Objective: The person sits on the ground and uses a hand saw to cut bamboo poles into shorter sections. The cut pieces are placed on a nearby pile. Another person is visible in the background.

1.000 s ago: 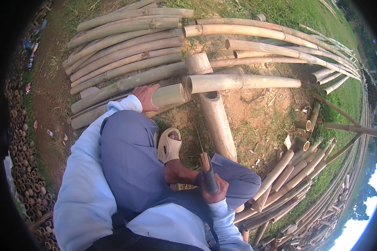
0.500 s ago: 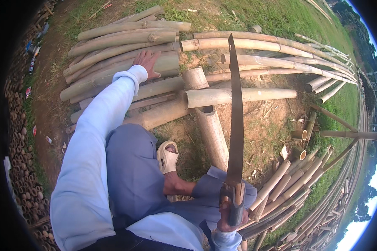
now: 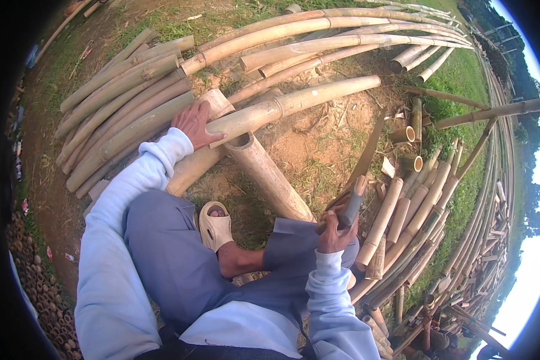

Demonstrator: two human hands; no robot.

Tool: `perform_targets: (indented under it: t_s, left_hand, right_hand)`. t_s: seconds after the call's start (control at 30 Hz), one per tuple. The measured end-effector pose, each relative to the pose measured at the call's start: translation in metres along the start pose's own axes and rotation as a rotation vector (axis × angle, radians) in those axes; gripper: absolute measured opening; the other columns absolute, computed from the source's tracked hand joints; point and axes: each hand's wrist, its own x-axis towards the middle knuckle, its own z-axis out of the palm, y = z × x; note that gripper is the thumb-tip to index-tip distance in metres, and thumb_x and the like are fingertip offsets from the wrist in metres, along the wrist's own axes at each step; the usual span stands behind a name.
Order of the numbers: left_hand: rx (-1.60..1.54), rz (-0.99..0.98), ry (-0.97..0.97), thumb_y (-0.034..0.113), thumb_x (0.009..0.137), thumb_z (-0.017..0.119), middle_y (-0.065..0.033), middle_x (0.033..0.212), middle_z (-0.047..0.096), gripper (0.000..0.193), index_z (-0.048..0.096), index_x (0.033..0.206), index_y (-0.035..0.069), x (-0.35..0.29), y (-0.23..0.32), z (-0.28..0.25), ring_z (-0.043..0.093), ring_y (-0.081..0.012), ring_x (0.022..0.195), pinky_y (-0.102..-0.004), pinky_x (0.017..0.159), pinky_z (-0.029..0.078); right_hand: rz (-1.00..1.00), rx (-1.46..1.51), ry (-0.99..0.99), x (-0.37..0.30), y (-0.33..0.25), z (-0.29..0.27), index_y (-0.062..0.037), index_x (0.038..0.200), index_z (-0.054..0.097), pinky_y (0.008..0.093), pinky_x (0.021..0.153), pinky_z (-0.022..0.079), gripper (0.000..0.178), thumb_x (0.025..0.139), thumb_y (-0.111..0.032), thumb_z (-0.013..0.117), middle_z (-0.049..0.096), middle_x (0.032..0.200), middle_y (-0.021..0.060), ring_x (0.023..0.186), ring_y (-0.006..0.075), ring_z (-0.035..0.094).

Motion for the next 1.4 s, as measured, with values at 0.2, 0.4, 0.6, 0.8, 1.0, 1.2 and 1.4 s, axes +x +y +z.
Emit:
perform_targets:
  t_s: [0.2,0.4,0.6,0.8,1.0,1.2,1.4]
  left_hand:
    - [-0.347,-0.265,-0.153,0.074,0.064,0.077,-0.0226,0.120,0.067,0.099,0.060,0.127,-0.001,-0.021,-0.022,0.011,0.065,-0.0339,0.112,-0.0415,0.099,0.049]
    - [-0.776,-0.323,-0.261,0.066,0.063,0.083,-0.0162,0.096,0.072,0.078,0.072,0.102,0.000,-0.015,-0.015,0.025,0.068,-0.0276,0.094,-0.0389,0.087,0.051]
    - [-0.686,-0.327,-0.094,0.060,0.063,0.086,-0.0179,0.098,0.071,0.076,0.068,0.107,0.000,-0.054,-0.030,0.020,0.067,-0.0276,0.095,-0.0384,0.087,0.051]
    - [-1.123,-0.291,0.071,0.045,0.073,0.084,-0.0135,0.104,0.070,0.065,0.066,0.114,-0.002,-0.167,-0.123,0.006,0.064,-0.0193,0.096,-0.0341,0.088,0.051]
    - [-1.311,-0.394,0.080,0.032,0.079,0.077,-0.0112,0.108,0.068,0.055,0.064,0.120,-0.003,-0.261,-0.187,0.007,0.065,-0.0205,0.097,-0.0338,0.090,0.050]
    - [-1.813,-0.629,0.293,0.035,0.080,0.073,-0.0108,0.115,0.068,0.059,0.060,0.127,0.001,-0.354,-0.300,0.112,0.066,-0.0277,0.105,-0.0434,0.095,0.051]
    - [-1.798,-0.905,0.258,0.037,0.079,0.070,-0.0120,0.126,0.064,0.069,0.050,0.139,0.009,-0.423,-0.368,0.126,0.064,-0.0353,0.111,-0.0480,0.093,0.053]
  right_hand:
    - [0.027,-0.652,-0.063,0.015,0.061,0.026,0.0027,0.121,0.053,0.0476,0.083,0.050,0.041,0.090,-0.018,0.070,0.064,0.098,0.0239,0.090,0.0433,0.064]
    - [-0.127,-0.925,-0.250,0.011,0.119,0.022,-0.0017,0.132,0.057,0.0484,0.098,0.046,0.053,0.085,-0.020,0.074,0.062,0.119,0.0216,0.111,0.0413,0.059]
    - [-0.191,-0.932,-0.292,-0.001,0.098,0.028,-0.0080,0.133,0.059,0.0479,0.104,0.042,0.059,0.082,-0.026,0.079,0.062,0.125,0.0136,0.122,0.0351,0.055]
    - [-0.244,-0.715,-0.242,-0.019,0.080,0.035,-0.0090,0.138,0.054,0.0463,0.101,0.044,0.063,0.080,-0.011,0.078,0.061,0.125,0.0134,0.112,0.0306,0.060]
    - [-0.288,-0.724,-0.293,-0.019,0.054,0.053,-0.0133,0.140,0.053,0.0462,0.104,0.038,0.065,0.082,-0.025,0.078,0.057,0.126,0.0131,0.113,0.0295,0.059]
    - [-0.412,-0.763,-0.259,-0.013,0.023,0.059,-0.0132,0.139,0.054,0.0434,0.100,0.039,0.063,0.081,-0.024,0.078,0.060,0.118,0.0111,0.105,0.0278,0.061]
    - [-0.438,-0.744,-0.351,-0.033,0.034,0.075,-0.0117,0.136,0.056,0.0422,0.095,0.041,0.061,0.080,-0.023,0.078,0.060,0.111,0.0092,0.098,0.0244,0.063]
